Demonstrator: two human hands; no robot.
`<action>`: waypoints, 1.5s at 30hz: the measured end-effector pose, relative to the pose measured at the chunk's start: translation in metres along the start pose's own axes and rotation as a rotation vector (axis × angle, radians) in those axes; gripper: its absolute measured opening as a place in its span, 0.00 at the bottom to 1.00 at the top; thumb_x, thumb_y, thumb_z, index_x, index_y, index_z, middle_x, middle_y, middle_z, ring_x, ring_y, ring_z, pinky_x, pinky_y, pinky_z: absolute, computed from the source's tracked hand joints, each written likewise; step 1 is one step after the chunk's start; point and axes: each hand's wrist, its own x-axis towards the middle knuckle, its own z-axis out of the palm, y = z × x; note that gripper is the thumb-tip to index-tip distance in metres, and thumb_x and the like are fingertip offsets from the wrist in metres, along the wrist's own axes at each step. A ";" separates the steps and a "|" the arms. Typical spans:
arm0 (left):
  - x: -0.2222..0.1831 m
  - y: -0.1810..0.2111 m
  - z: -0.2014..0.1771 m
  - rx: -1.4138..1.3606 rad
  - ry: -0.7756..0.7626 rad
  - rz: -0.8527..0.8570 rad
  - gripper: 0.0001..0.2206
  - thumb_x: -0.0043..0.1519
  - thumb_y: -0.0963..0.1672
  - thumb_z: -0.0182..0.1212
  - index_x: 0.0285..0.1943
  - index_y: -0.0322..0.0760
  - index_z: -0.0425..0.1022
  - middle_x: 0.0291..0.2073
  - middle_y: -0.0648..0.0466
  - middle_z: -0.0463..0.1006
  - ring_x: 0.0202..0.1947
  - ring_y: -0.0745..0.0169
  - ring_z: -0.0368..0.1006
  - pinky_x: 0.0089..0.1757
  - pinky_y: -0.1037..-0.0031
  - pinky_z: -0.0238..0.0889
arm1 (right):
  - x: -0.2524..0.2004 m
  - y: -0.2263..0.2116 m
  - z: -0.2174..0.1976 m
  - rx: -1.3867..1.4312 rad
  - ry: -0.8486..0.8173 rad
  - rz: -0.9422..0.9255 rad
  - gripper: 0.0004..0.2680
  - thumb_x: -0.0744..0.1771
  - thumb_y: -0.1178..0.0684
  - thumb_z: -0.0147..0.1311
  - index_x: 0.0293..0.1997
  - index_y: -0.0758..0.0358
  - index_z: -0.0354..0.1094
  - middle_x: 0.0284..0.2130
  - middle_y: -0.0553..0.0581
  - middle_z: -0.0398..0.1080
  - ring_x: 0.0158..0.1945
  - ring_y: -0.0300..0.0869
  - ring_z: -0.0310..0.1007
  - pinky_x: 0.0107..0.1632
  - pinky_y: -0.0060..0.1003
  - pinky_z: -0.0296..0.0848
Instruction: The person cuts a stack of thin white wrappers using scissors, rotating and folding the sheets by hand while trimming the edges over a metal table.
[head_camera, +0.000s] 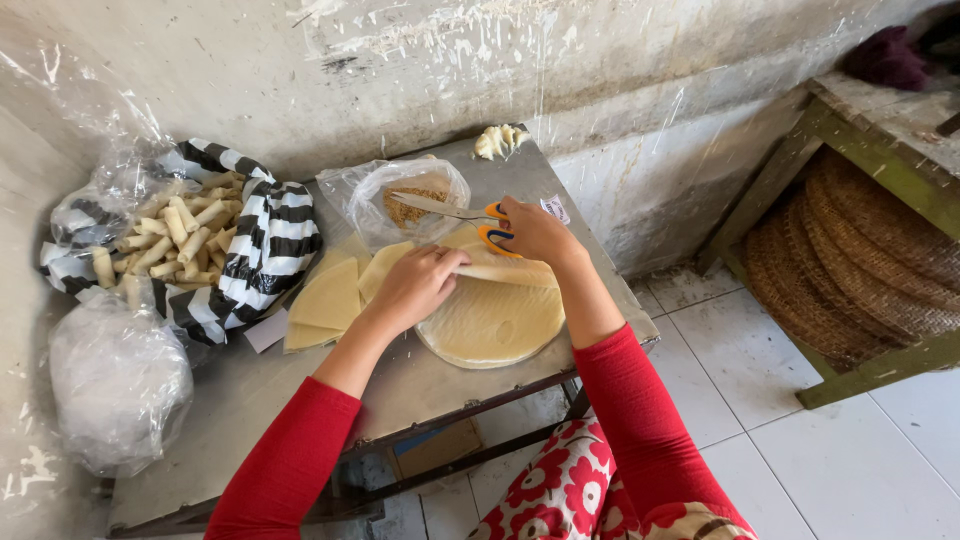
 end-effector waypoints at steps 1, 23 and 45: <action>0.001 -0.001 0.001 0.016 0.038 -0.001 0.10 0.58 0.37 0.63 0.47 0.35 0.74 0.37 0.50 0.81 0.42 0.50 0.77 0.47 0.61 0.67 | -0.001 -0.001 0.000 -0.008 0.007 -0.006 0.19 0.64 0.48 0.65 0.57 0.64 0.64 0.46 0.63 0.76 0.50 0.52 0.77 0.49 0.46 0.75; 0.006 0.021 -0.006 -0.336 0.351 -0.351 0.20 0.56 0.41 0.71 0.50 0.36 0.62 0.36 0.42 0.83 0.37 0.48 0.83 0.36 0.65 0.74 | -0.014 -0.070 -0.030 0.363 0.541 -0.343 0.18 0.64 0.49 0.71 0.43 0.69 0.61 0.31 0.60 0.68 0.38 0.35 0.66 0.41 0.31 0.72; 0.005 0.037 0.014 0.126 0.353 0.178 0.13 0.60 0.36 0.65 0.46 0.36 0.64 0.35 0.49 0.79 0.50 0.52 0.79 0.67 0.53 0.59 | -0.020 -0.080 -0.041 0.669 -0.176 0.292 0.22 0.65 0.34 0.53 0.48 0.70 0.71 0.31 0.61 0.78 0.31 0.43 0.81 0.32 0.39 0.83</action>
